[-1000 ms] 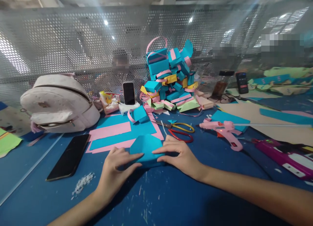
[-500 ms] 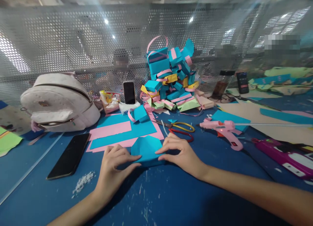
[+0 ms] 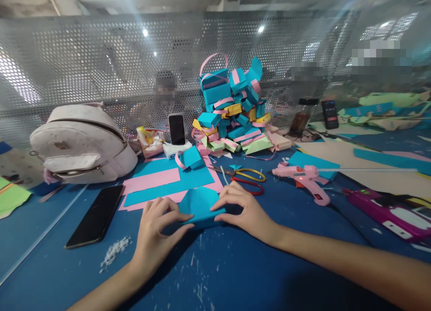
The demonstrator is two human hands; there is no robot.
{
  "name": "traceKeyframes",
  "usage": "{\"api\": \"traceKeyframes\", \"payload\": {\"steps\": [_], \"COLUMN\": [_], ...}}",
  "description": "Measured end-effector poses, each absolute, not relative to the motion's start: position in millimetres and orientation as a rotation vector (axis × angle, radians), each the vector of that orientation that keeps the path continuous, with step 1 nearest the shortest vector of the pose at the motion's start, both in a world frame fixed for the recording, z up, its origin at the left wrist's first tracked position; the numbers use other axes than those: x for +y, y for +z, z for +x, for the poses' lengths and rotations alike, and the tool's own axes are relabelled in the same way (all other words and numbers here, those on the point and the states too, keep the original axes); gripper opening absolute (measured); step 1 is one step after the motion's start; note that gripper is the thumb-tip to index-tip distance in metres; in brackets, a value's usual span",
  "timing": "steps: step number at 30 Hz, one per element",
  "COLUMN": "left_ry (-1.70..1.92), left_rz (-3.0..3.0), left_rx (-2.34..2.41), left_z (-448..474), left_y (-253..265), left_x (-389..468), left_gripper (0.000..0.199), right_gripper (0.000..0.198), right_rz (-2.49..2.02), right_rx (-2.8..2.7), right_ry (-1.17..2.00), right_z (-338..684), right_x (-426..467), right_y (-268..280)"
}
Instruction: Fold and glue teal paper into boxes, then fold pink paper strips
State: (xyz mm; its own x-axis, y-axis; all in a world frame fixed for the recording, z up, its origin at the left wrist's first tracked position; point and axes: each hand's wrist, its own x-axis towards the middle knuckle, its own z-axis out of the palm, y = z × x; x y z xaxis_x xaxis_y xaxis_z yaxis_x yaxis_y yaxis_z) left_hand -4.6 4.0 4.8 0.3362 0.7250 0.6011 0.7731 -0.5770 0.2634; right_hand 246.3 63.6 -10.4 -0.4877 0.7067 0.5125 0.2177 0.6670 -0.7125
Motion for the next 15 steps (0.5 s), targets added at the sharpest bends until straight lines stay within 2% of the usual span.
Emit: {"api": "traceKeyframes", "payload": {"steps": [15], "left_ry": [-1.202], "left_rz": [-2.487], "left_rx": [-1.561], "left_z": [7], "left_y": [5], "left_x": [2], "left_gripper": [0.005], "right_gripper": [0.007], "right_rz": [-0.697], "right_rx": [-2.125], "right_ry": [0.408], "right_z": [242], "right_x": [53], "right_y": [-6]}}
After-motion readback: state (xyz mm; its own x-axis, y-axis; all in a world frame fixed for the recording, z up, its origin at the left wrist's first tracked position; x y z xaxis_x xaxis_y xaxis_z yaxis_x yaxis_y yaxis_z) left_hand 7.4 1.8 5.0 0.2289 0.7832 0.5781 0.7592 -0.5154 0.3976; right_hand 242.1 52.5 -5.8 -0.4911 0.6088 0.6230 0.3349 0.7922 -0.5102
